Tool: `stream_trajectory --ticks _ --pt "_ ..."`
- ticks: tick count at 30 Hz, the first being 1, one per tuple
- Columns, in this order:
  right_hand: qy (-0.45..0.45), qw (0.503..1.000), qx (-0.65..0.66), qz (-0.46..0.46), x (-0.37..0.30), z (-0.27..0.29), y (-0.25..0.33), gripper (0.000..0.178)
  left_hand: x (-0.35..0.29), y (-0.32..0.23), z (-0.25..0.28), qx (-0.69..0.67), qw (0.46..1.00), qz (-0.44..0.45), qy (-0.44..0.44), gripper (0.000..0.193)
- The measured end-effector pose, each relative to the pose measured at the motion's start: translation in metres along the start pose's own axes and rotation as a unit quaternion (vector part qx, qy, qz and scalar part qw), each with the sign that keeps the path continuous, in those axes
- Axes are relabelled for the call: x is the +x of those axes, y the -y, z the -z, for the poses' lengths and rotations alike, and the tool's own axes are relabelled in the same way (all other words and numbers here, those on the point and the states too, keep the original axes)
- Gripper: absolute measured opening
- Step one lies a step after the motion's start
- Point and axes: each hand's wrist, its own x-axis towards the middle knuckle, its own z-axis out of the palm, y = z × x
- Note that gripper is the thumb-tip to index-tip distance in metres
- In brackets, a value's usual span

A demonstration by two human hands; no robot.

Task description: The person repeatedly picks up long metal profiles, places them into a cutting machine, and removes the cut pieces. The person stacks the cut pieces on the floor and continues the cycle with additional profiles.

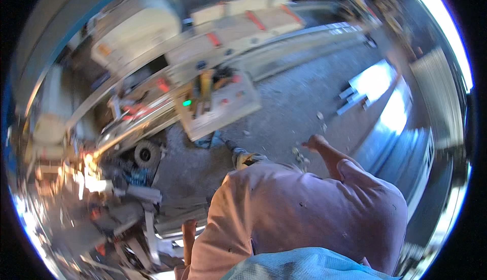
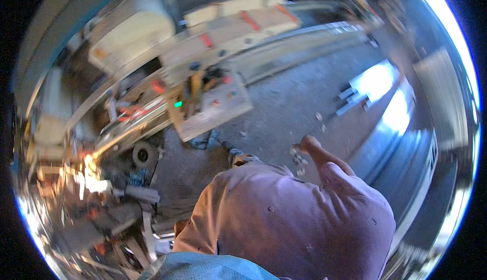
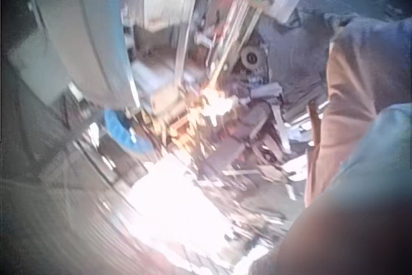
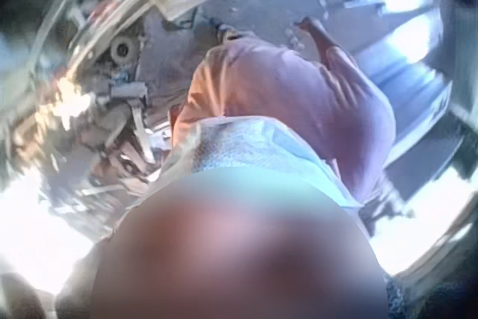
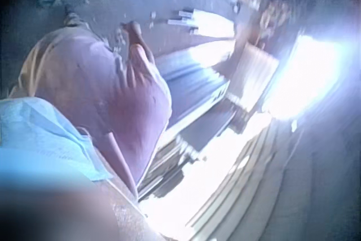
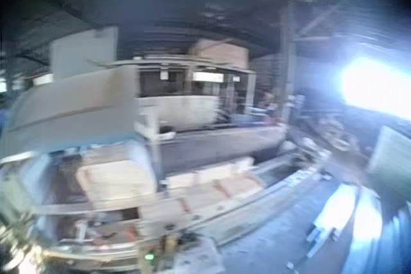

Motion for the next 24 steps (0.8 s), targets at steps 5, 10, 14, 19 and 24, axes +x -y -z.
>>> stream_trajectory --ticks 5,10,14,19,24 --pt "0.104 0.968 0.183 -0.139 -0.121 -0.137 -0.114 0.069 0.048 -0.06 0.011 0.082 0.988 -0.06 0.117 0.034" --pt "0.146 0.865 0.397 -0.27 -0.181 -0.224 -0.185 0.061 0.103 -0.167 0.005 0.13 0.966 -0.135 0.18 0.028" --pt "0.141 0.789 0.5 -0.326 -0.192 -0.273 -0.217 0.053 0.124 -0.277 -0.013 0.064 0.964 -0.142 0.215 0.022" --pt "0.116 0.739 0.598 -0.287 -0.184 -0.316 -0.264 0.054 0.106 -0.411 -0.07 0.074 0.984 -0.019 0.162 0.02" --pt "0.117 0.708 0.617 -0.323 -0.174 -0.332 -0.352 0.055 0.045 -0.512 -0.17 0.186 0.95 -0.136 0.212 0.028"
